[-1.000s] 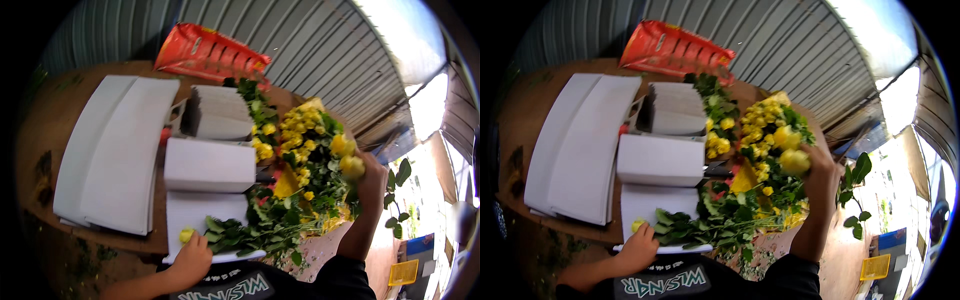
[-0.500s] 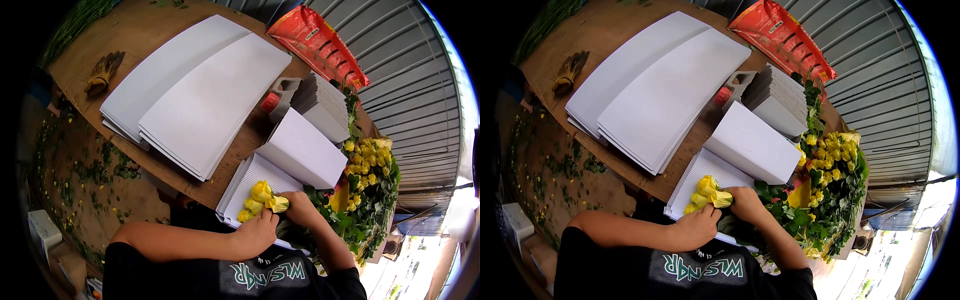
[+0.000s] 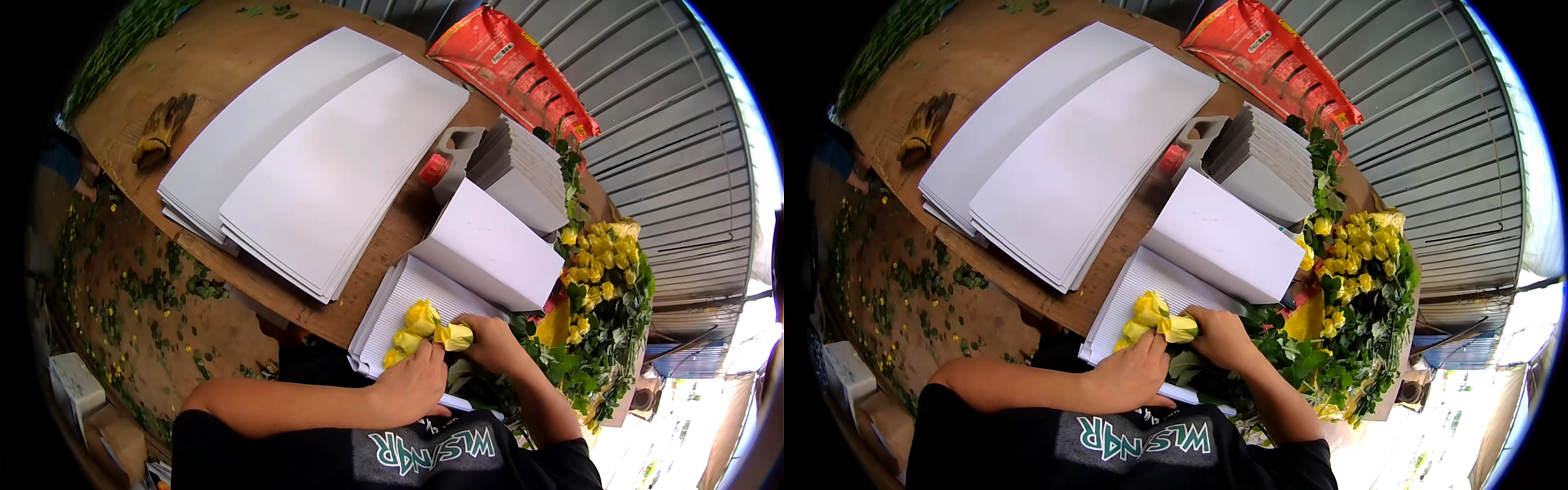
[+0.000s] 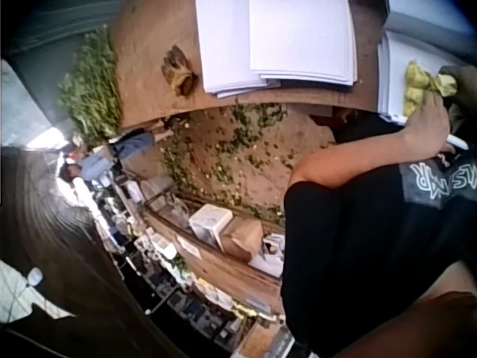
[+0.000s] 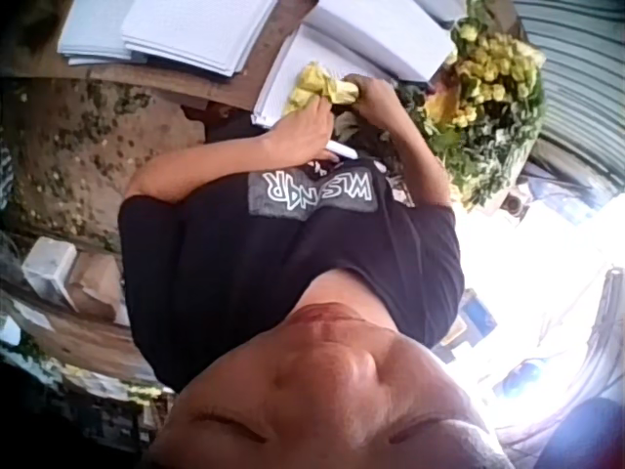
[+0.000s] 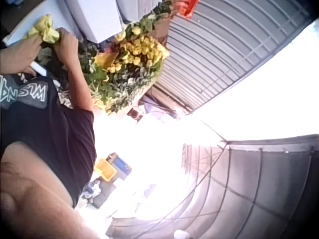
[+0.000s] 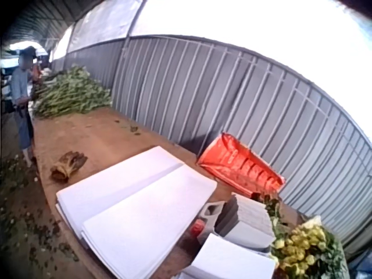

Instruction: The person arranges yellow roses and green leaves into a white box. They repeatedly pick up flowers, place them into the box, and adjust the arrangement while handling white paper sheets on the table.

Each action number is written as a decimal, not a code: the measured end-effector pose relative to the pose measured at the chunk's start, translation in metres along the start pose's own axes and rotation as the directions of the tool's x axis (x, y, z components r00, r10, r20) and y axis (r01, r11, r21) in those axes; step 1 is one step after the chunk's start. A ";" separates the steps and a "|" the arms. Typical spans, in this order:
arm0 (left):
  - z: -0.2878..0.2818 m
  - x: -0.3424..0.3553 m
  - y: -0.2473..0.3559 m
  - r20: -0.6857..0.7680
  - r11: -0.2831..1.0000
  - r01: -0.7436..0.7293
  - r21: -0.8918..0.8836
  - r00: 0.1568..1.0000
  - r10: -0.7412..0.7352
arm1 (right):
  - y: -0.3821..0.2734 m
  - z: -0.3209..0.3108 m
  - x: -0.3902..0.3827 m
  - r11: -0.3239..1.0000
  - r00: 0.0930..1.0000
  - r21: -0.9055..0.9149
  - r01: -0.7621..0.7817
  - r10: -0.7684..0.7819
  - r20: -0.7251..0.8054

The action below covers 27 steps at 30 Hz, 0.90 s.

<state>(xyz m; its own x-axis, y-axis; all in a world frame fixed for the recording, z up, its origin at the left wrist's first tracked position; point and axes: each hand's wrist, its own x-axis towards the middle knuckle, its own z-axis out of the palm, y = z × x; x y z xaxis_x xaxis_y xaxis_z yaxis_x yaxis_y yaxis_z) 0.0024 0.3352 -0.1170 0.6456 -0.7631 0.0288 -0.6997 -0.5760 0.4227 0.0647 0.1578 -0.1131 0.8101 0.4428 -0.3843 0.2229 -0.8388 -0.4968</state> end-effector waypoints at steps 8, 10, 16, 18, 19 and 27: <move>0.004 -0.002 0.000 -0.077 0.997 -0.055 0.062 0.995 0.060 | -0.018 -0.033 -0.019 0.923 0.950 -0.378 -0.078 -0.047 -0.309; 0.007 -0.003 -0.002 -0.062 0.997 -0.063 0.033 0.996 0.065 | -0.027 -0.036 -0.022 0.925 0.949 -0.376 -0.062 -0.062 -0.309; 0.005 0.000 -0.003 0.078 0.996 -0.084 0.014 0.994 0.083 | -0.024 -0.081 -0.047 0.901 0.985 -0.408 -0.150 0.101 -0.141; 0.006 0.000 -0.003 0.082 0.996 -0.079 0.043 0.994 0.075 | -0.036 -0.096 -0.057 0.862 0.963 -0.474 -0.179 0.054 -0.265; 0.007 0.000 -0.003 0.081 0.996 -0.075 0.051 0.994 0.070 | -0.046 -0.096 -0.056 0.866 0.964 -0.479 -0.142 0.011 -0.265; 0.005 -0.003 -0.003 0.011 0.999 -0.040 -0.032 0.999 0.041 | -0.015 -0.002 0.003 0.945 0.993 -0.315 -0.091 0.063 -0.099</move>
<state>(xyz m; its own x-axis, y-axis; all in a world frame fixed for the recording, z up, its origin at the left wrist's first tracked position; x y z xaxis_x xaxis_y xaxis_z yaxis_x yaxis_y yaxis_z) 0.0008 0.3372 -0.1230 0.6130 -0.7892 0.0356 -0.7151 -0.5352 0.4496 0.0643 0.1711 -0.1053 0.8721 0.3558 -0.3360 0.3074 -0.9325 -0.1895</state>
